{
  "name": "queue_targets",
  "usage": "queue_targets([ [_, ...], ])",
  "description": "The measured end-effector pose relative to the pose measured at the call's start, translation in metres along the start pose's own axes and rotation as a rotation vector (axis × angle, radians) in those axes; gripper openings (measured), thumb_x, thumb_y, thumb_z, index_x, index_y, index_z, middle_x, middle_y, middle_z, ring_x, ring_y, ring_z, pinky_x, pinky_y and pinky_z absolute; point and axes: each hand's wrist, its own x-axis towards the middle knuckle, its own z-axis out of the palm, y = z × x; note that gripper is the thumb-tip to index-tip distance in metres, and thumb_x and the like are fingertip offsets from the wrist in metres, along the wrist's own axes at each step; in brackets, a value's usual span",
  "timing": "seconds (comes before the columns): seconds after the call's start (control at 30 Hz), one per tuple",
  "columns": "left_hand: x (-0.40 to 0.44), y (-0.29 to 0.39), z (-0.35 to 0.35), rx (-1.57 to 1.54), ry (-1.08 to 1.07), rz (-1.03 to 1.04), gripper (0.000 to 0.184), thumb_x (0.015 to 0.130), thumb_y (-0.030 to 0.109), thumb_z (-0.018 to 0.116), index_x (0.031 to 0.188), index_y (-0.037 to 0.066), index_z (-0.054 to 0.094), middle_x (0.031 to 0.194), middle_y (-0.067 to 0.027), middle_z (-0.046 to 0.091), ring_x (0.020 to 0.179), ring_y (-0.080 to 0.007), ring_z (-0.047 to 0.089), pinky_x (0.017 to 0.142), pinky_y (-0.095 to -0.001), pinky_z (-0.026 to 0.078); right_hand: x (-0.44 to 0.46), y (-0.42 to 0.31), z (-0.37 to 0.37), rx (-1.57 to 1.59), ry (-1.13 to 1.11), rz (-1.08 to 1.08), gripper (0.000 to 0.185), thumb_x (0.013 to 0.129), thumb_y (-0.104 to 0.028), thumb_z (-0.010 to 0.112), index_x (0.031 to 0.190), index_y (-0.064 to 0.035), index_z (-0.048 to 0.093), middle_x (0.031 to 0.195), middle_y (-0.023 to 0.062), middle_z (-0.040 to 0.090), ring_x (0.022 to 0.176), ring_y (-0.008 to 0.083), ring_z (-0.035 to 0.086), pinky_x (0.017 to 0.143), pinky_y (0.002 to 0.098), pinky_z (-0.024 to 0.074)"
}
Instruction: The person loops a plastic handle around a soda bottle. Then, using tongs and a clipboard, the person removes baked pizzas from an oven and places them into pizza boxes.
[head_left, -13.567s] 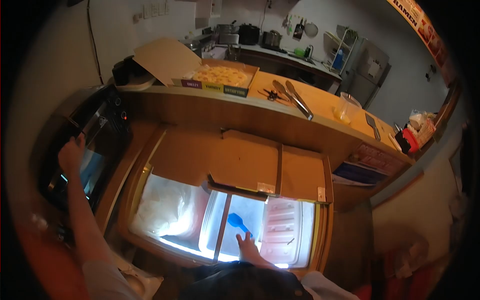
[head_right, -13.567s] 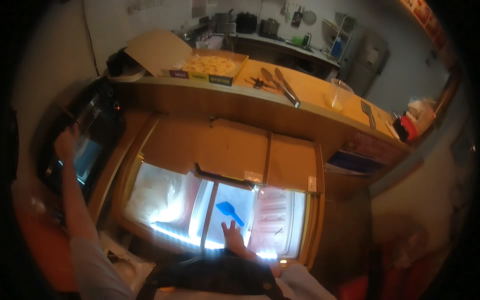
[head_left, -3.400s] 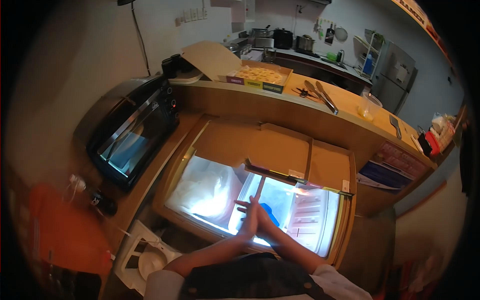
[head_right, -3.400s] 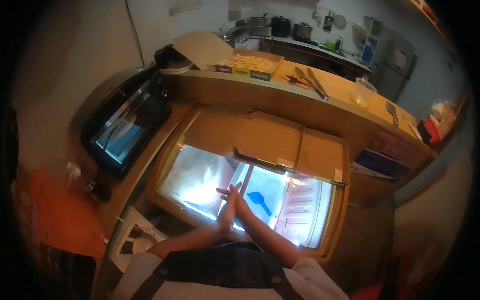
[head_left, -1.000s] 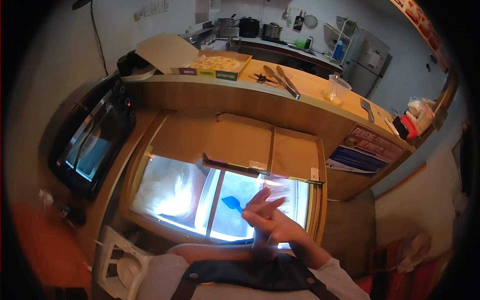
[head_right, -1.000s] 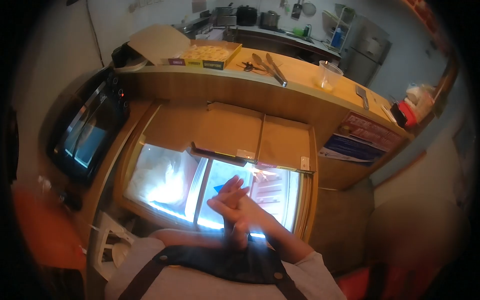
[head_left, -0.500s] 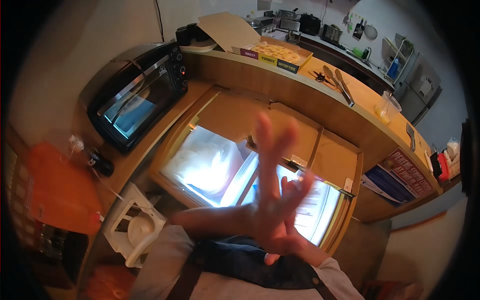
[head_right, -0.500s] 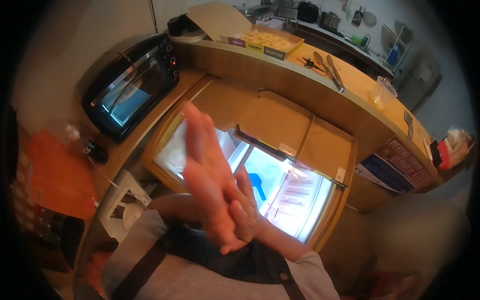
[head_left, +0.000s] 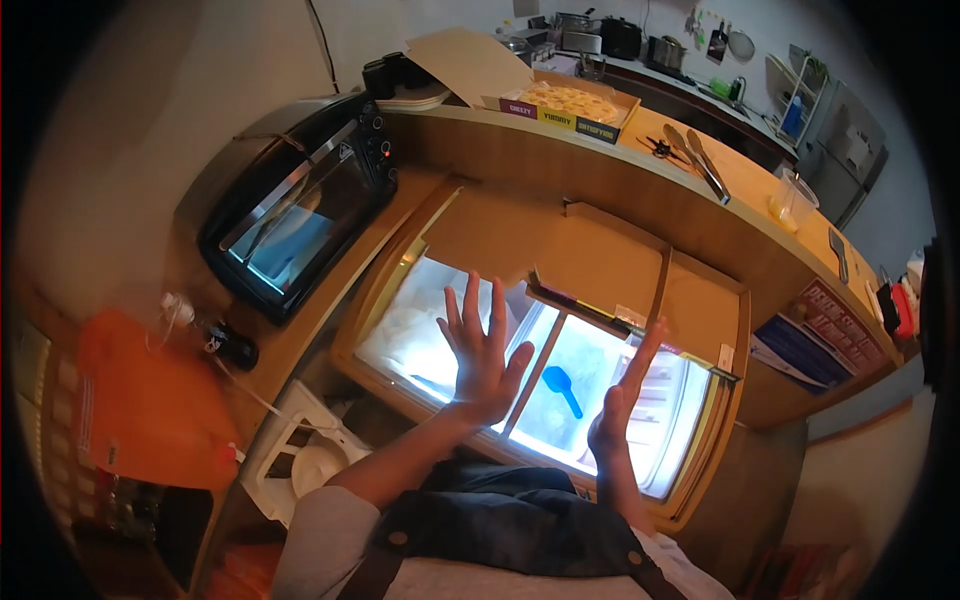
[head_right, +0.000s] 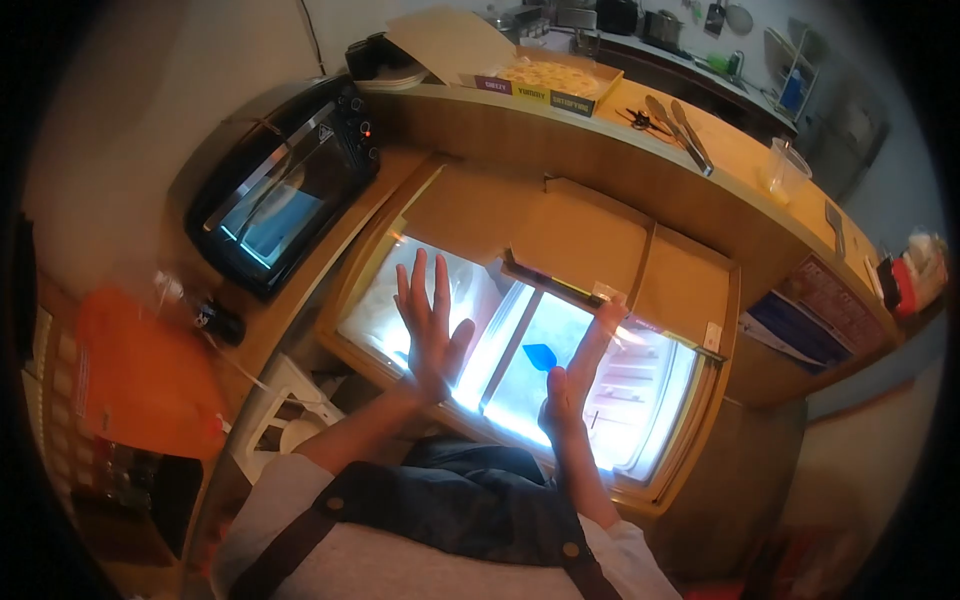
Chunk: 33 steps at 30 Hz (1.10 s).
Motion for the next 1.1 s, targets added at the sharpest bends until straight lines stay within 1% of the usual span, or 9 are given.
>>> queue_targets([
  [0.13, -0.01, 0.005, 0.002, -0.647, -0.18, -0.113, 0.065, 0.089, 0.043, 0.027, 0.138, 0.008, 0.004, 0.144, -0.0147, -0.003, 0.132, -0.0342, -0.006, 0.104, -0.0472, -0.004, -0.01, -0.018, 0.033, 0.282, -0.152, 0.051, 0.092, 0.076, -0.067, 0.036, 0.138, -0.0085, 0.002, 0.144, 0.0125, -0.002, 0.133, 0.0282, -0.002, 0.106, 0.0419, 0.0003],
  [0.27, -0.025, 0.025, 0.007, -0.54, 0.062, -0.114, 0.056, 0.09, 0.034, 0.024, 0.134, -0.001, 0.024, 0.141, -0.0175, 0.018, 0.131, -0.0299, 0.015, 0.105, -0.042, 0.011, -0.031, -0.038, 0.093, 0.948, -0.35, 0.347, 0.095, 0.074, -0.071, 0.034, 0.138, -0.0072, 0.006, 0.144, 0.011, 0.003, 0.133, 0.025, 0.004, 0.106, 0.0404, 0.0024],
  [0.43, -0.002, 0.02, -0.034, -0.574, -0.107, 0.358, 0.069, 0.086, 0.05, 0.028, 0.138, 0.009, 0.009, 0.142, -0.0218, 0.001, 0.129, -0.0443, -0.005, 0.095, -0.0635, -0.006, -0.037, -0.031, 0.134, 1.339, -0.707, 0.859, 0.088, 0.076, -0.071, 0.029, 0.139, -0.0127, 0.007, 0.144, 0.0102, 0.003, 0.133, 0.024, 0.002, 0.106, 0.0404, 0.001],
  [0.53, 0.002, 0.013, -0.05, -0.688, -0.107, 0.594, 0.067, 0.083, 0.041, 0.046, 0.136, 0.008, 0.02, 0.142, -0.0216, 0.004, 0.13, -0.0427, -0.006, 0.097, -0.0618, -0.004, -0.067, -0.017, 0.168, 1.416, -0.849, 1.263, 0.084, 0.078, -0.07, 0.026, 0.139, -0.0159, 0.007, 0.145, 0.0098, 0.003, 0.133, 0.0235, 0.002, 0.106, 0.0403, 0.0001],
  [0.57, 0.003, 0.01, -0.058, -0.682, -0.037, 0.589, 0.043, 0.08, 0.028, 0.057, 0.116, 0.005, 0.049, 0.13, -0.0228, 0.035, 0.126, -0.039, 0.025, 0.099, -0.0524, 0.02, -0.084, 0.023, 0.184, 1.82, -0.804, 1.296, 0.074, 0.086, -0.058, 0.025, 0.137, -0.0065, 0.013, 0.142, 0.0065, 0.017, 0.13, 0.021, 0.018, 0.107, 0.0334, 0.0131],
  [0.67, -0.002, -0.049, -0.027, -1.053, -0.444, 0.552, 0.016, 0.079, 0.017, 0.06, 0.079, 0.001, 0.058, 0.088, -0.0157, 0.06, 0.086, -0.0264, 0.059, 0.074, -0.0316, 0.045, -0.03, -0.017, 0.172, 2.049, -1.0, 1.003, 0.068, 0.088, -0.055, 0.024, 0.136, -0.0065, 0.017, 0.14, 0.0076, 0.023, 0.127, 0.0203, 0.025, 0.105, 0.0304, 0.0174],
  [0.77, -0.002, -0.057, -0.022, -1.042, -0.415, 0.038, 0.025, 0.079, 0.01, 0.059, 0.058, 0.0, 0.048, 0.055, -0.0073, 0.051, 0.048, -0.0177, 0.049, 0.046, -0.027, 0.037, -0.026, -0.016, 0.17, 2.028, -0.937, 1.038, 0.07, 0.087, -0.056, 0.025, 0.136, -0.006, 0.019, 0.139, 0.0105, 0.025, 0.126, 0.0227, 0.027, 0.104, 0.0334, 0.0199],
  [0.93, 0.016, -0.07, -0.053, -0.861, -0.533, 0.272, 0.027, 0.075, 0.014, 0.063, 0.056, 0.001, 0.048, 0.052, -0.0108, 0.046, 0.046, -0.02, 0.047, 0.044, -0.0309, 0.034, -0.035, 0.038, 0.187, 2.114, -0.823, 1.127, 0.072, 0.086, -0.057, 0.026, 0.135, -0.0052, 0.022, 0.137, 0.0154, 0.027, 0.125, 0.0268, 0.03, 0.103, 0.0385, 0.0239],
  [1.1, 0.027, -0.056, -0.066, -0.889, -0.136, 0.464, 0.021, 0.07, 0.015, 0.063, 0.059, 0.0, 0.052, 0.06, -0.0129, 0.054, 0.052, -0.0228, 0.054, 0.047, -0.0308, 0.04, -0.015, 0.027, 0.159, 1.78, -0.447, 1.035, 0.07, 0.087, -0.055, 0.029, 0.132, -0.0016, 0.027, 0.13, 0.0177, 0.037, 0.12, 0.031, 0.036, 0.1, 0.0432, 0.0283],
])
